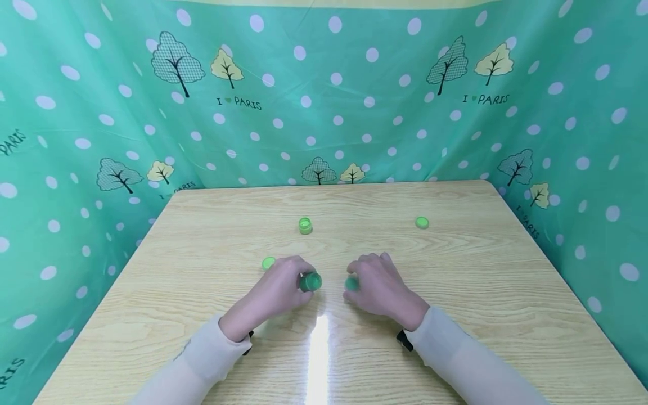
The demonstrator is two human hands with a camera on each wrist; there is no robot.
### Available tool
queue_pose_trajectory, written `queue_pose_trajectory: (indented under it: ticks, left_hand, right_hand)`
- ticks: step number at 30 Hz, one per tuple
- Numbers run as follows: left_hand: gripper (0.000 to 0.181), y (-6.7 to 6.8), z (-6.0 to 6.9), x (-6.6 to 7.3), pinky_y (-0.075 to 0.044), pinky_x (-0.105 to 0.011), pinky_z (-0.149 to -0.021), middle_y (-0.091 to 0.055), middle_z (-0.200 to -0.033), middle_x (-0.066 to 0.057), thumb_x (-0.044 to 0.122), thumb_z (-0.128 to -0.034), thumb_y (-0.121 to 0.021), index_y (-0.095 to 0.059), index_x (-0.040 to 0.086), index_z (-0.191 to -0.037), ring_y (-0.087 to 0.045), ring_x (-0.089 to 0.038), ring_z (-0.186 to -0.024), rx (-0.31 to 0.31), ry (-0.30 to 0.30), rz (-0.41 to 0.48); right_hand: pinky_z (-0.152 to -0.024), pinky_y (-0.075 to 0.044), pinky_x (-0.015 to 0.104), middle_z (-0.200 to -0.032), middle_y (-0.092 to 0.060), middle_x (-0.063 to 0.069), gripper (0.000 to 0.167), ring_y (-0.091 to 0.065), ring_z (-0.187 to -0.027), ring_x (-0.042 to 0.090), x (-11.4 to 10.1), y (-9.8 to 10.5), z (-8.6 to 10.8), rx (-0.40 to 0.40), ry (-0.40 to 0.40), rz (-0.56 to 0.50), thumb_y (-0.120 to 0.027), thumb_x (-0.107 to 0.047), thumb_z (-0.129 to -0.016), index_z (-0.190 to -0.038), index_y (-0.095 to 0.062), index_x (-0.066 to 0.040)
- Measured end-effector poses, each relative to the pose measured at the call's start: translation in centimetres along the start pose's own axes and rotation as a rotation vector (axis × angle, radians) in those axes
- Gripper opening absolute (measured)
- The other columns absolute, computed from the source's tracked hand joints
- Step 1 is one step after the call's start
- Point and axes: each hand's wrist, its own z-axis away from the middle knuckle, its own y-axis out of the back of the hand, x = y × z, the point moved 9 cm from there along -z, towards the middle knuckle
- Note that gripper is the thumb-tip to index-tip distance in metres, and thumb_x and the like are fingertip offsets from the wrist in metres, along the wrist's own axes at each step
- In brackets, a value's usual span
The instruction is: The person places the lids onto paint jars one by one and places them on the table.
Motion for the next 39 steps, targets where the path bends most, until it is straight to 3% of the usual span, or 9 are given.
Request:
queue_pose_trajectory:
  ticks: [9,31,39]
  left_hand:
    - [0.023,-0.1,0.1,0.1,-0.05,-0.025,-0.069,-0.066,-0.089,-0.001,0.004,-0.0763,-0.085,-0.077,0.004,-0.097,-0.059,-0.012,-0.08,0.01,-0.01,0.026]
    - [0.017,-0.6,0.1,0.5,-0.05,-0.021,-0.067,-0.066,-0.088,-0.002,0.002,-0.0786,-0.084,-0.076,0.003,-0.094,-0.058,-0.012,-0.078,0.017,-0.023,0.048]
    - [0.02,-0.6,0.1,0.5,-0.051,-0.021,-0.068,-0.067,-0.091,-0.004,0.003,-0.0782,-0.085,-0.076,0.002,-0.096,-0.06,-0.012,-0.081,0.022,-0.007,0.042]
  right_hand:
    - [-0.073,-0.037,0.035,-0.084,-0.066,-0.001,0.036,-0.054,-0.076,0.014,0.0,-0.5,-0.1,-0.01,0.009,0.006,-0.09,-0.029,-0.076,-0.101,-0.077,-0.006]
    - [-0.072,-0.033,0.034,-0.078,-0.062,-0.006,0.015,-0.047,-0.07,0.012,0.1,-0.7,-0.1,-0.039,-0.013,0.024,-0.085,-0.02,-0.083,-0.091,-0.076,-0.013]
    - [-0.075,-0.035,0.035,-0.084,-0.068,-0.004,0.02,-0.056,-0.077,0.012,-0.1,0.2,0.2,0.005,-0.009,-0.005,-0.086,-0.021,-0.082,-0.096,-0.077,-0.01]
